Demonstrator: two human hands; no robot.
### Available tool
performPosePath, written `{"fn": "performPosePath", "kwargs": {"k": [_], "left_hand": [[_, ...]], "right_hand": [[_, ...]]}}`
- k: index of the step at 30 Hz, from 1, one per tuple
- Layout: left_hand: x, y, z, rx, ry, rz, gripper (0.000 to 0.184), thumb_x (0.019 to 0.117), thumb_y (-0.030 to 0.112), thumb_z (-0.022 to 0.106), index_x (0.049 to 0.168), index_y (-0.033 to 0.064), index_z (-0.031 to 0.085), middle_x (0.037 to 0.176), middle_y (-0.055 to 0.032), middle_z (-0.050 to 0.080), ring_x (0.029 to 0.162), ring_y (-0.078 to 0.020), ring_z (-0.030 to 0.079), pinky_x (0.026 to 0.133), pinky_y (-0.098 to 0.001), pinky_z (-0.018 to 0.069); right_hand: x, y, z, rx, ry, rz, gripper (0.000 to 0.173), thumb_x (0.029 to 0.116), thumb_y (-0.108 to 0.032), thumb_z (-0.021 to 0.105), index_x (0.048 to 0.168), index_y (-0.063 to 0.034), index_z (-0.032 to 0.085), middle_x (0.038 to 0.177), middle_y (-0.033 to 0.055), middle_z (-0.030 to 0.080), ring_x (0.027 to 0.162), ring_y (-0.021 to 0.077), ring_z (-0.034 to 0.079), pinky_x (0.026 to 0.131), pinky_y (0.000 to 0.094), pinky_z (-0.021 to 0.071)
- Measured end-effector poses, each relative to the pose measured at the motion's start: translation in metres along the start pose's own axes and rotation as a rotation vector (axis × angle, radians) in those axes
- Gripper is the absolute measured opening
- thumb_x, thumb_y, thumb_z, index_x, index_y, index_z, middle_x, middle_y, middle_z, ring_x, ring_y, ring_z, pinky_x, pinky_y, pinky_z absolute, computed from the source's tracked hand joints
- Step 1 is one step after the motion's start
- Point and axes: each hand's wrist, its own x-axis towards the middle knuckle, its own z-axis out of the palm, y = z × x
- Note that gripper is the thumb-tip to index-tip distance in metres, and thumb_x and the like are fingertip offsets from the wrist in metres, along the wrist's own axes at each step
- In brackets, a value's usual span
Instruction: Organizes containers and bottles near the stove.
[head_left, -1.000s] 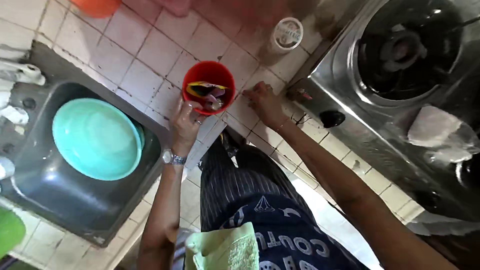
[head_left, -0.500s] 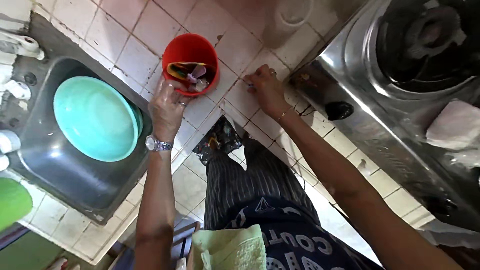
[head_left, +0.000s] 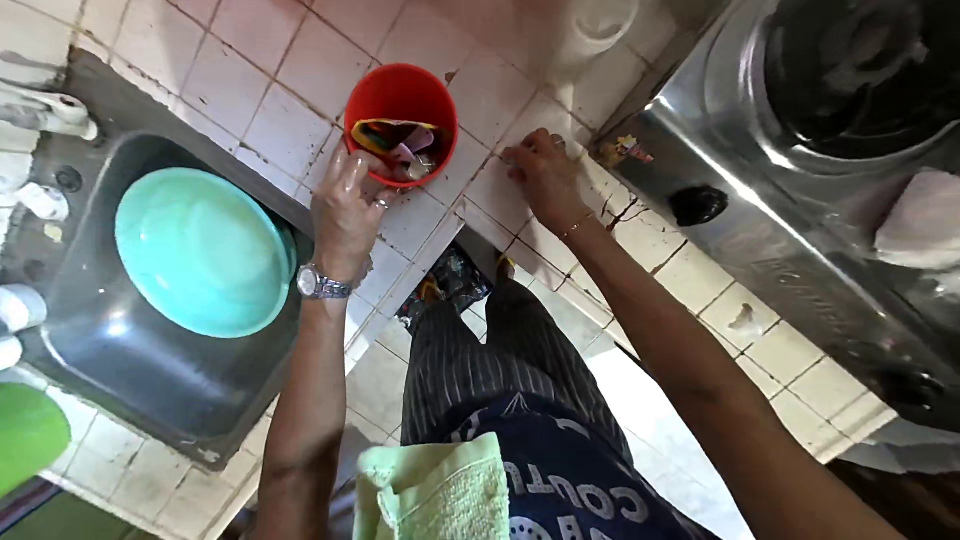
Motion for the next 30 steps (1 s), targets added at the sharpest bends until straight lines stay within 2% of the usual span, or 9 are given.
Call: {"fn": "performPosePath", "kwargs": {"k": [2,5,7,10,15,19,22,25,30], "left_hand": [[0.004,-0.003,0.002,0.005,0.019,-0.01,0.022,0.0868,0.002,0.075,0.105,-0.0026,0.064,0.135,-0.0259,0.057,0.116,-0.0363,0.064,0.095,-0.0483,0.0553],[0.012,-0.015,0.009,-0.003,0.09,0.0,0.023,0.084,0.003,0.077,0.102,-0.0051,0.066,0.121,-0.0255,0.064,0.107,-0.0329,0.067,0.091,-0.0445,0.0557],[0.01,-0.012,0.009,0.007,0.089,0.026,0.022,0.0847,0.002,0.075,0.103,-0.0062,0.066,0.122,-0.0267,0.065,0.112,-0.0334,0.066,0.097,-0.0431,0.0545],[-0.004,0.006,0.0,0.051,0.027,0.059,0.02,0.0904,0.004,0.072,0.107,-0.0032,0.064,0.128,-0.0237,0.061,0.122,-0.033,0.06,0.104,-0.0433,0.0494],[-0.001,-0.001,-0.002,0.092,0.014,0.054,0.02,0.0879,0.002,0.073,0.105,-0.0038,0.064,0.126,-0.0245,0.062,0.115,-0.0334,0.064,0.098,-0.0449,0.0529],[0.018,-0.008,0.0,0.064,0.055,0.043,0.024,0.0834,-0.003,0.075,0.105,-0.009,0.065,0.126,-0.0279,0.062,0.113,-0.0375,0.065,0.097,-0.0511,0.0537],[0.013,-0.003,0.005,0.061,0.085,0.003,0.027,0.0809,-0.004,0.077,0.105,-0.0095,0.066,0.125,-0.0282,0.063,0.115,-0.0389,0.065,0.097,-0.0532,0.0534],[0.013,0.005,0.014,0.07,0.131,-0.078,0.03,0.0826,0.001,0.079,0.109,-0.009,0.068,0.123,-0.028,0.065,0.108,-0.0399,0.068,0.094,-0.0541,0.0553],[0.011,0.019,0.027,0.001,0.231,-0.142,0.023,0.0847,0.004,0.078,0.103,-0.0067,0.07,0.115,-0.0247,0.069,0.099,-0.0309,0.071,0.089,-0.0432,0.0589]], "right_hand": [[0.002,0.002,-0.002,0.016,0.004,-0.023,0.023,0.0964,-0.006,0.065,0.118,-0.0026,0.072,0.121,0.0254,0.062,0.111,0.0457,0.061,0.09,0.0586,0.0531],[0.002,0.007,-0.005,0.052,-0.022,-0.026,0.02,0.0973,-0.006,0.063,0.115,-0.0003,0.072,0.123,0.0259,0.062,0.113,0.0459,0.06,0.09,0.0586,0.0531],[0.001,0.011,-0.008,0.075,-0.034,-0.031,0.019,0.0975,-0.006,0.064,0.113,0.0019,0.071,0.123,0.0259,0.061,0.114,0.0455,0.06,0.09,0.0582,0.053],[0.004,0.014,-0.009,0.089,-0.023,-0.035,0.017,0.0956,-0.005,0.066,0.11,0.002,0.071,0.122,0.0252,0.061,0.112,0.045,0.061,0.088,0.0567,0.055],[0.002,0.013,-0.004,0.07,0.003,-0.038,0.015,0.0931,-0.003,0.067,0.107,0.0018,0.072,0.121,0.0256,0.062,0.111,0.0448,0.062,0.085,0.0561,0.0562],[-0.001,0.009,-0.007,0.082,0.03,-0.035,0.016,0.0962,-0.002,0.063,0.109,0.0018,0.071,0.119,0.0255,0.062,0.111,0.0461,0.061,0.083,0.0589,0.0555],[-0.009,0.001,-0.003,0.089,0.037,-0.032,0.015,0.0931,-0.001,0.068,0.108,0.0023,0.071,0.12,0.0268,0.06,0.111,0.0479,0.06,0.082,0.0608,0.055],[-0.004,-0.002,-0.009,0.102,-0.074,0.03,0.021,0.0985,-0.006,0.063,0.116,0.0027,0.07,0.128,0.0279,0.058,0.121,0.048,0.056,0.092,0.0611,0.052],[-0.011,-0.007,-0.023,0.088,-0.206,0.048,0.03,0.1036,-0.003,0.048,0.128,0.0043,0.064,0.138,0.0284,0.055,0.131,0.0463,0.051,0.104,0.0588,0.0465]]}}
